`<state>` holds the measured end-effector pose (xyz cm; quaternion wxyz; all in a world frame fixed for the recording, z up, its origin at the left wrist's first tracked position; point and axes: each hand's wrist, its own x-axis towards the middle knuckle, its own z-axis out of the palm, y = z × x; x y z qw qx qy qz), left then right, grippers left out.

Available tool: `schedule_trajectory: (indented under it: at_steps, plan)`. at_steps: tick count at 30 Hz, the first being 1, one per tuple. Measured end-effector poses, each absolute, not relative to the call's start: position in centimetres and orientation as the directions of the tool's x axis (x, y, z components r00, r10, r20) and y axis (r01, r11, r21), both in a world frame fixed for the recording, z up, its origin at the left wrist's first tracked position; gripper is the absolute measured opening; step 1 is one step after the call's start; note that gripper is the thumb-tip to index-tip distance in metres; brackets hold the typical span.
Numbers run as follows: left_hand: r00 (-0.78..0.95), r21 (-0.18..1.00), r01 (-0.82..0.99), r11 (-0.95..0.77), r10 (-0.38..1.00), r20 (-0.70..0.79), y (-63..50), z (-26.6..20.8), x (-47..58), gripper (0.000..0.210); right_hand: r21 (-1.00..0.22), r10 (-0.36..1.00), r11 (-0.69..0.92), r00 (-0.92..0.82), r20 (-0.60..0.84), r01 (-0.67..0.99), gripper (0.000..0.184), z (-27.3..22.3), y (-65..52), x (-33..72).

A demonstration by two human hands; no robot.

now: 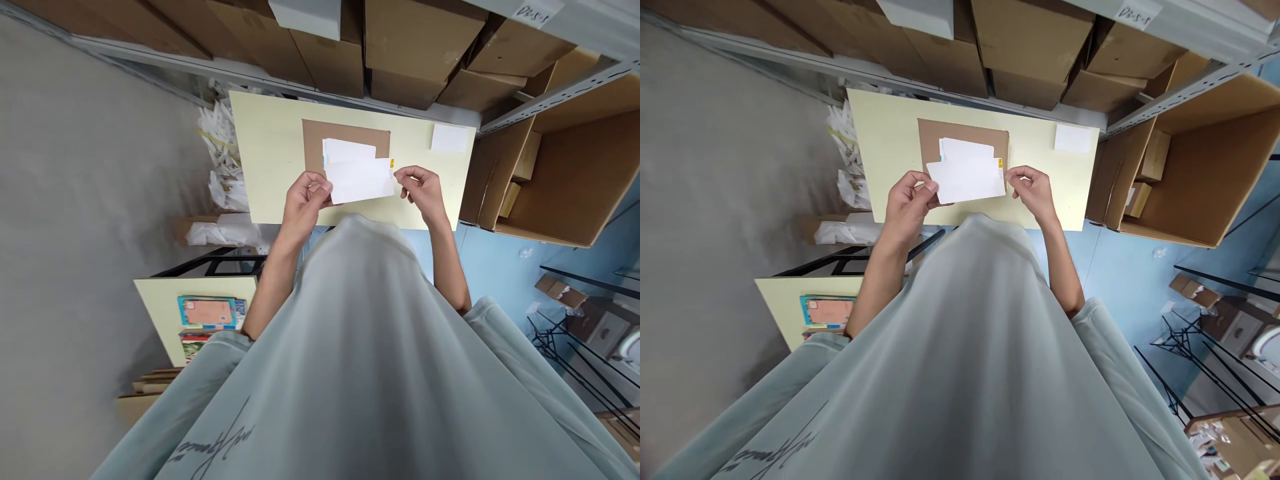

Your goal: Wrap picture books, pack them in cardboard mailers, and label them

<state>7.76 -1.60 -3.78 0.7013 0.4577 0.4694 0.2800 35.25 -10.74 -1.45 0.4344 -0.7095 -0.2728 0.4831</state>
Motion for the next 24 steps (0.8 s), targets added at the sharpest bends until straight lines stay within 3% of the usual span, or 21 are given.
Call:
schedule_trajectory:
  at_steps: [8, 14, 19, 24]
  plan:
    - [0.405, 0.88, 0.031, 0.473, 0.799, -0.444, -1.3, -3.7, 7.8, 0.052, -0.895, 0.838, -0.435, 0.408, -0.363, 0.097, 0.018, -2.1, -11.0, 34.5]
    - [0.378, 0.87, 0.064, 0.489, 0.795, -0.475, -0.9, -4.9, 7.8, 0.05, -0.878, 0.881, -0.349, 0.434, -0.189, 0.327, 0.016, 0.3, -11.5, 32.2]
    - [0.42, 0.856, 0.033, 0.516, 0.77, -0.48, -0.1, -5.2, 7.8, 0.05, -0.83, 0.944, -0.253, 0.316, -0.099, 0.497, 0.01, 3.9, -12.3, 27.7]
    - [0.458, 0.859, 0.05, 0.509, 0.753, -0.473, 0.4, -5.0, 7.2, 0.053, -0.765, 0.983, -0.179, 0.152, -0.107, 0.618, 0.013, 5.9, -12.9, 24.4]
